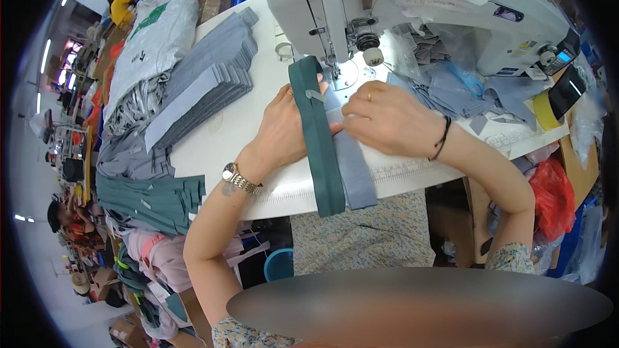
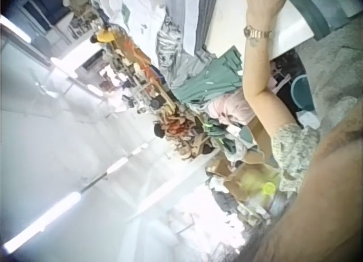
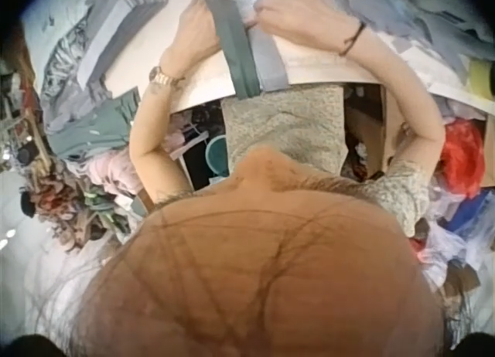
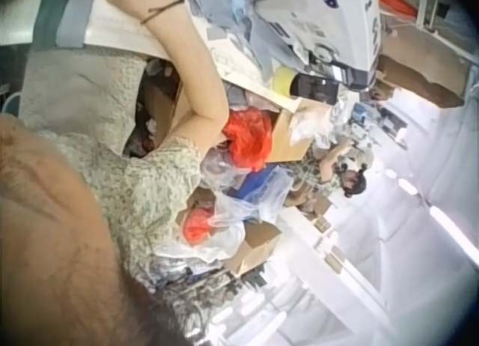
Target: Sewing long material straps using an industrial sewing machine in a workshop environment.
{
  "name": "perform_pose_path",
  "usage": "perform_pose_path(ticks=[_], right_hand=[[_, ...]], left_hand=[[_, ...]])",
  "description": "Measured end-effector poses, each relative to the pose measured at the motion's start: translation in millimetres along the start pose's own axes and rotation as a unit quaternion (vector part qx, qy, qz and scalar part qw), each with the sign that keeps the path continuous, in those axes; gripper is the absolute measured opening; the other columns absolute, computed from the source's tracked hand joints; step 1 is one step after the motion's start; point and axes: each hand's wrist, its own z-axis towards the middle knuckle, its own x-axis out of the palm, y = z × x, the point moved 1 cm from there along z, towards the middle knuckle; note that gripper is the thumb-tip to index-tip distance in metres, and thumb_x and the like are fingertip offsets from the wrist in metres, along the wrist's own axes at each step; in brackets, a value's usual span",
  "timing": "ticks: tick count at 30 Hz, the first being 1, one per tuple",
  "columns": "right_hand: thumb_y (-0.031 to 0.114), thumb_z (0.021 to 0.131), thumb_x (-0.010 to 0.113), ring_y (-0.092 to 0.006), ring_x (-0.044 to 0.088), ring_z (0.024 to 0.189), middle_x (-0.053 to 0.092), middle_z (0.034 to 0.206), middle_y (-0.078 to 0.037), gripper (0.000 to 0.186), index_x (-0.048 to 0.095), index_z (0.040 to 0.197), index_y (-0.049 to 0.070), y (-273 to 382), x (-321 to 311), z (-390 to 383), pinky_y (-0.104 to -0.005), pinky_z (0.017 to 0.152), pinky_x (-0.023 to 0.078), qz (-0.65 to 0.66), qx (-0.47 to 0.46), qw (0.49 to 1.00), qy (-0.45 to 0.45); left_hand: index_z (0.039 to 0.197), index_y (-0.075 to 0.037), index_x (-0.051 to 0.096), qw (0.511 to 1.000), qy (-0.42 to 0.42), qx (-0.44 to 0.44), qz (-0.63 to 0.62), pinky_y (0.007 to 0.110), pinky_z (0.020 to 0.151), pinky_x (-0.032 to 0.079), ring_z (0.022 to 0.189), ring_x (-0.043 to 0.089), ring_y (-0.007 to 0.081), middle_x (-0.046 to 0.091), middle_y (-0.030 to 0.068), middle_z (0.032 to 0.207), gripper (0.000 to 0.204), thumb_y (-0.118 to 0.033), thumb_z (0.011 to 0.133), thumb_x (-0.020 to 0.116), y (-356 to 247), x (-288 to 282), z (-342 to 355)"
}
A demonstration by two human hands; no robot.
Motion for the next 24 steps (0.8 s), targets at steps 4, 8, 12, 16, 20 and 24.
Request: perform_pose_path(ticks=[4,8,12,16,20,24], right_hand=[[0.013,0.080,0.068,-0.0213,0.063,0.096,0.067,0.098,-0.005,0.012,0.066,0.088,0.005,-21.0,18.9,-5.8,-0.0366,0.092,0.050,0.018,0.026,0.999,0.007],[0.013,0.077,0.067,-0.0198,0.063,0.099,0.067,0.101,-0.004,0.015,0.067,0.090,0.006,-18.0,16.7,-13.0,-0.0375,0.100,0.047,0.004,0.051,0.998,-0.019],[0.013,0.076,0.066,-0.0188,0.062,0.101,0.067,0.102,-0.003,0.018,0.068,0.092,0.006,-17.5,25.8,-16.5,-0.0390,0.105,0.044,-0.029,0.050,0.997,-0.044],[0.012,0.077,0.065,-0.0181,0.062,0.103,0.066,0.102,-0.003,0.017,0.068,0.093,0.006,-16.5,24.4,-14.9,-0.0414,0.108,0.043,-0.049,0.040,0.997,-0.041],[0.012,0.077,0.064,-0.0178,0.061,0.104,0.065,0.102,-0.003,0.017,0.068,0.092,0.006,-15.9,23.9,-17.1,-0.0417,0.106,0.043,-0.045,0.052,0.997,-0.041],[0.011,0.075,0.065,-0.0182,0.061,0.104,0.064,0.102,-0.002,0.018,0.068,0.092,0.006,-18.0,20.8,-19.4,-0.0402,0.104,0.043,-0.065,0.064,0.995,-0.032]], left_hand=[[0.124,0.004,0.060,0.998,0.001,-0.024,-0.061,0.046,0.107,0.044,0.124,0.056,0.0395,0.061,0.0225,0.130,0.066,-0.042,0.081,0.078,11.6,3.9,8.3],[0.123,0.003,0.060,0.994,0.009,-0.003,-0.110,0.045,0.104,0.047,0.123,0.056,0.0397,0.061,0.0215,0.130,0.065,-0.040,0.078,0.080,18.7,9.3,13.2],[0.122,0.003,0.059,0.985,0.031,-0.034,-0.167,0.046,0.101,0.048,0.119,0.057,0.0410,0.060,0.0213,0.127,0.064,-0.038,0.077,0.081,20.7,8.2,15.5],[0.135,-0.004,0.052,0.984,0.063,-0.043,-0.161,0.045,0.099,0.049,0.119,0.059,0.0381,0.056,0.0223,0.137,0.072,-0.034,0.078,0.084,23.8,9.9,11.6],[0.132,-0.004,0.055,0.989,0.035,-0.039,-0.140,0.044,0.097,0.050,0.116,0.061,0.0391,0.057,0.0217,0.135,0.067,-0.030,0.078,0.084,18.8,11.3,12.6],[0.125,-0.003,0.061,0.990,-0.007,0.055,-0.132,0.043,0.092,0.055,0.109,0.065,0.0371,0.063,0.0198,0.127,0.053,-0.013,0.077,0.082,16.8,10.9,6.1]])
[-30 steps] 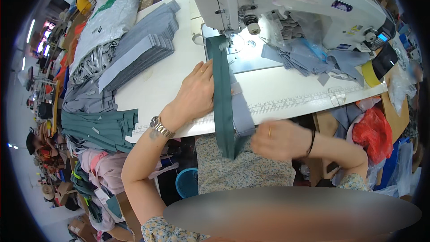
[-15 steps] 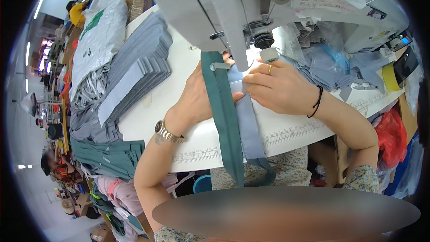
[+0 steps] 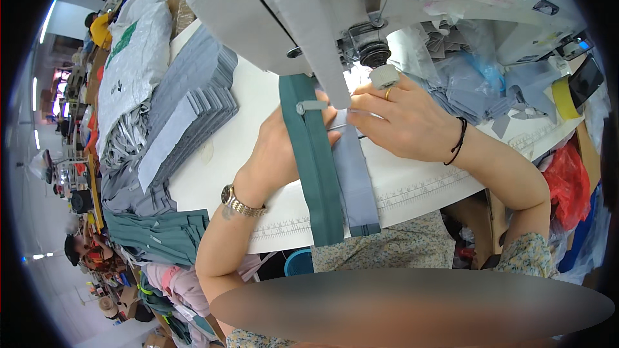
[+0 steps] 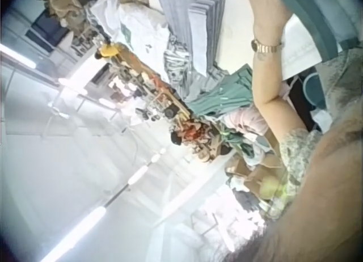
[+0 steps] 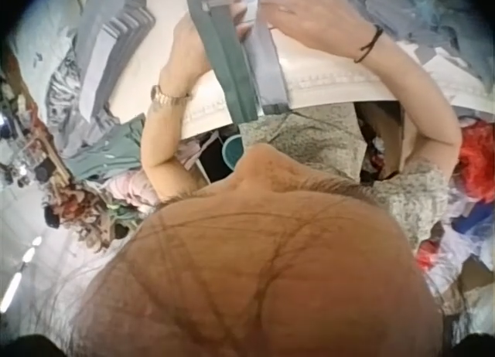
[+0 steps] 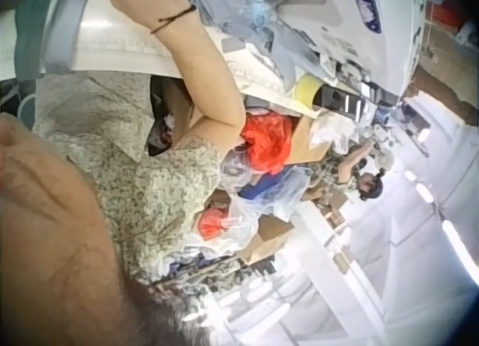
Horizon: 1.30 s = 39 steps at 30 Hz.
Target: Sewing long material straps using an industrial sewing machine in a workshop environment.
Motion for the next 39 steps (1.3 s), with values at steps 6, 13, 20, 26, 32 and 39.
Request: perform_pose_path(ticks=[6,13,20,26,32,39], right_hand=[[0.019,0.080,0.070,-0.0217,0.059,0.110,0.062,0.099,-0.005,0.029,0.069,0.105,0.005,-1.0,1.0,5.9,-0.0449,0.104,0.042,0.007,0.057,0.996,0.062],[0.029,0.087,0.070,-0.0296,0.058,0.113,0.062,0.098,-0.009,0.043,0.065,0.128,0.016,-4.0,-1.4,1.7,-0.0484,0.106,0.039,0.012,0.112,0.988,0.106],[0.031,0.088,0.069,-0.0297,0.059,0.111,0.063,0.096,-0.010,0.045,0.062,0.132,0.019,-4.8,-1.5,1.4,-0.0481,0.106,0.039,-0.001,0.118,0.986,0.119],[0.031,0.089,0.069,-0.0309,0.059,0.110,0.064,0.100,-0.010,0.047,0.061,0.133,0.020,-6.6,-4.2,-1.1,-0.0490,0.106,0.039,0.005,0.127,0.983,0.134],[0.031,0.088,0.069,-0.0312,0.060,0.108,0.065,0.109,-0.010,0.048,0.061,0.135,0.022,-6.5,-1.7,1.8,-0.0482,0.106,0.038,0.014,0.149,0.976,0.159],[0.031,0.088,0.070,-0.0303,0.060,0.107,0.066,0.107,-0.009,0.051,0.060,0.137,0.021,-6.7,-1.4,2.4,-0.0461,0.106,0.038,0.007,0.146,0.978,0.152]], left_hand=[[0.117,-0.001,0.067,0.998,-0.051,-0.020,0.015,0.043,0.093,0.056,0.108,0.067,0.0340,0.066,0.0165,0.124,0.045,-0.008,0.075,0.081,0.8,-1.5,1.8],[0.116,0.000,0.068,0.998,-0.041,0.025,0.038,0.042,0.092,0.057,0.108,0.067,0.0336,0.067,0.0161,0.122,0.045,-0.009,0.075,0.081,-4.6,-5.9,1.3],[0.117,0.000,0.068,0.999,-0.034,0.003,0.034,0.040,0.089,0.058,0.105,0.068,0.0329,0.067,0.0161,0.123,0.045,-0.010,0.075,0.081,-6.6,-1.9,-0.2],[0.117,0.000,0.066,0.998,-0.038,0.026,0.047,0.039,0.089,0.058,0.107,0.067,0.0320,0.065,0.0162,0.126,0.043,-0.015,0.078,0.079,-5.2,0.2,2.7],[0.119,0.000,0.065,0.998,-0.038,0.017,0.049,0.039,0.089,0.058,0.107,0.067,0.0334,0.065,0.0170,0.125,0.047,-0.018,0.078,0.080,-5.2,-1.0,0.0],[0.119,0.001,0.063,0.998,-0.035,0.002,0.056,0.042,0.091,0.056,0.111,0.064,0.0361,0.065,0.0190,0.122,0.059,-0.031,0.074,0.084,-9.3,-5.7,5.7]])
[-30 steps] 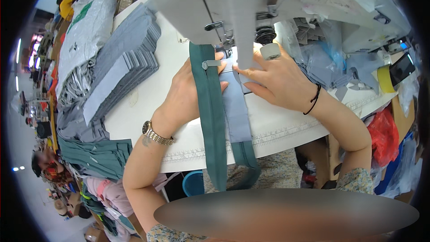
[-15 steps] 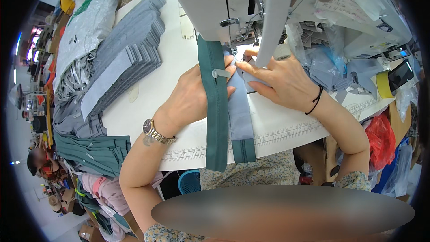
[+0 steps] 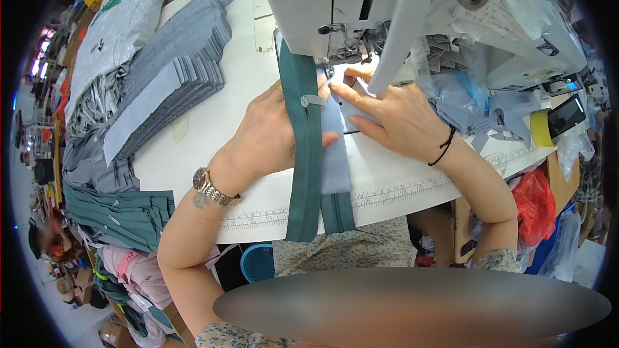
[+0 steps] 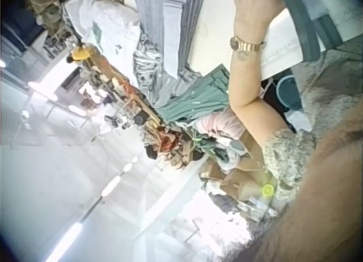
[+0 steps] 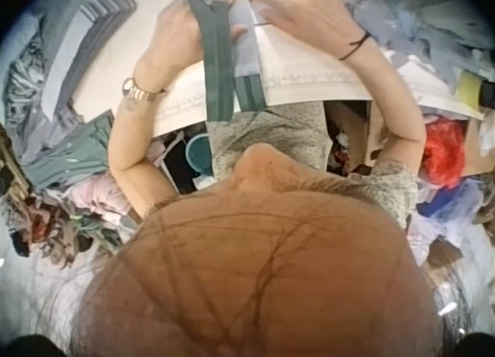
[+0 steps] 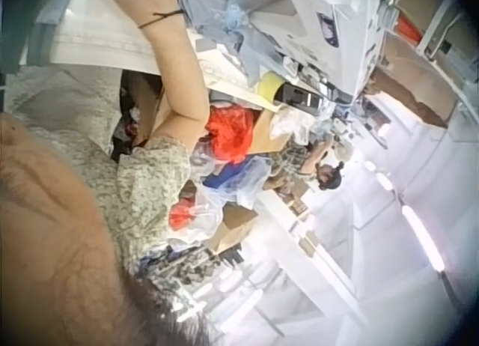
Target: Sewing long material straps using an industrial sewing machine in a workshop environment.
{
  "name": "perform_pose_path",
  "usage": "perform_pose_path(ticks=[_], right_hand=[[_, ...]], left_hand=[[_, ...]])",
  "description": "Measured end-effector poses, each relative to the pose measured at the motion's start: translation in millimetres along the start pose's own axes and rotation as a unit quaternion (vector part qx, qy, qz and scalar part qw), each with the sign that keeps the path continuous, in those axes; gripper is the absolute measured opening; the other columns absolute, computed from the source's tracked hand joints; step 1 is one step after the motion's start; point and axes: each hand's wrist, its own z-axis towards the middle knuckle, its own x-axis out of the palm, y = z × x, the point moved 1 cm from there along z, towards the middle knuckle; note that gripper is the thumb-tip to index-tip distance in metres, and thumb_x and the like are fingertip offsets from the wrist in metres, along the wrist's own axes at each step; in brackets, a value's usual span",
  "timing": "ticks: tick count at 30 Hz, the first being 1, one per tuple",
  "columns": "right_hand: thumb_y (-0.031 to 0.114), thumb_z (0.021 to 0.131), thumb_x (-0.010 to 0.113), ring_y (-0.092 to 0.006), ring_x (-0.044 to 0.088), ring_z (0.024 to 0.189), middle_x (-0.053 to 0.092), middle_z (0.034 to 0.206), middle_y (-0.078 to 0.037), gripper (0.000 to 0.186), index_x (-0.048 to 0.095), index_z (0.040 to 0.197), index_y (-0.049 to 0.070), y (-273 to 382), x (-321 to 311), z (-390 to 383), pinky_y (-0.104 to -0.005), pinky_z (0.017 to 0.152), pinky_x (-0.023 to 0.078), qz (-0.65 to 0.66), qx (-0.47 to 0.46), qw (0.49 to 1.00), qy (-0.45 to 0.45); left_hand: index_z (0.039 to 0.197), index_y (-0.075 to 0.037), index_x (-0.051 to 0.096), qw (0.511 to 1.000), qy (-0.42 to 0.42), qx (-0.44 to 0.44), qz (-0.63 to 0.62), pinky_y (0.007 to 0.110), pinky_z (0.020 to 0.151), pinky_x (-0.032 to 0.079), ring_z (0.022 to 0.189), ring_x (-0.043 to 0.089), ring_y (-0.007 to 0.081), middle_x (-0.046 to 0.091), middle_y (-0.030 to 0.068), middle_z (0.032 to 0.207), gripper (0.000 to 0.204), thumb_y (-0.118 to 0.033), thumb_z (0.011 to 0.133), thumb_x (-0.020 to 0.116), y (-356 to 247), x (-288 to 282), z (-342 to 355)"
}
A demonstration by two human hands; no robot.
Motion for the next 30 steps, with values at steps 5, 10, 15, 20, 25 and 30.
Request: perform_pose_path(ticks=[5,10,15,20,25,30], right_hand=[[0.020,0.078,0.074,-0.0263,0.064,0.095,0.066,0.106,-0.010,0.036,0.069,0.111,0.008,5.1,-6.6,-2.7,-0.0407,0.096,0.048,0.029,-0.115,0.992,-0.038],[0.013,0.073,0.072,-0.0223,0.062,0.089,0.061,0.096,-0.006,0.022,0.063,0.091,0.003,20.8,-14.4,-4.2,-0.0381,0.094,0.050,0.069,-0.254,0.951,-0.160],[0.014,0.073,0.072,-0.0207,0.061,0.093,0.062,0.099,-0.006,0.021,0.065,0.091,0.003,25.7,-3.2,-3.2,-0.0374,0.097,0.049,0.109,-0.248,0.960,-0.067],[0.013,0.073,0.071,-0.0194,0.062,0.094,0.061,0.101,-0.005,0.023,0.067,0.094,0.003,24.4,2.0,-1.8,-0.0382,0.099,0.049,0.056,-0.208,0.972,-0.097],[0.015,0.074,0.072,-0.0201,0.062,0.099,0.060,0.106,-0.006,0.029,0.068,0.099,0.002,20.7,-1.4,1.4,-0.0402,0.100,0.048,0.047,-0.171,0.980,-0.090],[0.020,0.074,0.075,-0.0267,0.059,0.111,0.057,0.120,-0.011,0.042,0.068,0.113,0.005,15.3,0.0,1.3,-0.0424,0.104,0.045,0.076,-0.110,0.990,-0.050]], left_hand=[[0.124,0.001,0.062,1.000,0.001,-0.017,0.005,0.043,0.095,0.054,0.111,0.063,0.0375,0.065,0.0179,0.124,0.058,-0.030,0.079,0.080,8.9,1.0,1.4],[0.123,0.000,0.060,0.998,0.019,-0.046,0.026,0.045,0.104,0.046,0.113,0.061,0.0382,0.066,0.0161,0.119,0.052,-0.029,0.084,0.076,13.6,7.5,5.0],[0.117,-0.004,0.065,0.991,-0.033,-0.096,0.090,0.045,0.100,0.048,0.109,0.061,0.0375,0.066,0.0129,0.112,0.041,-0.022,0.082,0.075,13.5,8.3,5.7],[0.115,-0.003,0.070,0.999,-0.007,0.004,-0.043,0.044,0.093,0.053,0.107,0.062,0.0374,0.068,0.0123,0.119,0.040,-0.014,0.078,0.078,13.3,1.1,-5.2],[0.104,-0.004,0.071,0.997,-0.045,0.046,-0.029,0.040,0.086,0.054,0.104,0.062,0.0329,0.070,0.0102,0.102,0.033,-0.012,0.072,0.075,10.0,4.8,0.0],[0.108,-0.003,0.070,0.999,-0.041,0.007,0.013,0.043,0.094,0.051,0.110,0.060,0.0352,0.070,0.0111,0.107,0.032,-0.012,0.077,0.074,11.0,4.4,4.7]])
